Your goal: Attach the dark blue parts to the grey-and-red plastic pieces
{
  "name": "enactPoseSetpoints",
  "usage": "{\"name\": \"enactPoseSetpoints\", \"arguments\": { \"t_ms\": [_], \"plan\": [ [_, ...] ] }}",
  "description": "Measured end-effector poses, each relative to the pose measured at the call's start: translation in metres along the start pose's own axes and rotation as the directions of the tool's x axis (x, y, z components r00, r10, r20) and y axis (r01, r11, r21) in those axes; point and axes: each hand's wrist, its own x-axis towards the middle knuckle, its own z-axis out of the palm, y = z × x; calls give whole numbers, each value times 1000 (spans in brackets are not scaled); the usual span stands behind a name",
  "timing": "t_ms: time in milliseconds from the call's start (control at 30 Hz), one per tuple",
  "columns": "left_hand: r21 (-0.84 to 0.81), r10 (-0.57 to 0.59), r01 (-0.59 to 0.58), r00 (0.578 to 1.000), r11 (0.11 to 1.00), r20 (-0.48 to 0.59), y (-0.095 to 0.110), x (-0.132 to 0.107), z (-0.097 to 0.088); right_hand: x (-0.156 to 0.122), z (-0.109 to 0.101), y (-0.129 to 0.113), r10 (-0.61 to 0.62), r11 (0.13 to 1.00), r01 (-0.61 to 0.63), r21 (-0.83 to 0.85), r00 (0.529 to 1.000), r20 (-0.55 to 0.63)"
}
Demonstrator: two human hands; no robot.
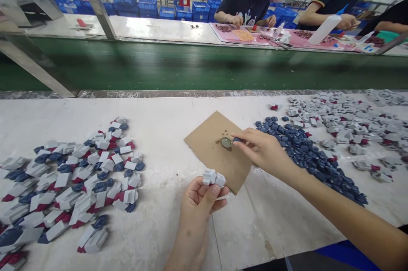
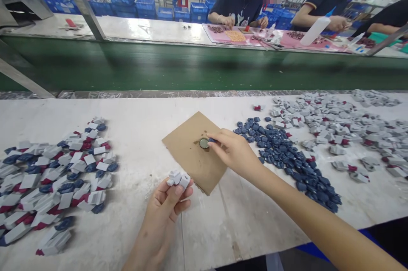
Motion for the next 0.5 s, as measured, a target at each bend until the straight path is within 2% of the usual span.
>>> {"name": "enactPoseSetpoints", "arguments": {
  "t_ms": [167, 300, 400, 500],
  "plan": [
    [-5, 30, -30, 999, 1000, -17, -1, 1, 0, 5, 17, 5, -151, 960, 145, -238, 989, -6],
    [-54, 41, -42, 999, 998, -33, -2, 0, 0, 6, 20, 5, -244, 894, 231, -384, 970, 16],
    [-62, 64, -67, 997, 996, -45, -2, 0, 0, 4, 10, -8, -254, 931, 225, -289, 965, -67],
    [-49, 89, -91, 995, 995, -51, -2, -1, -1, -3, -5, -34, -168, 986, 163, -44, 975, -146]
  ]
}}
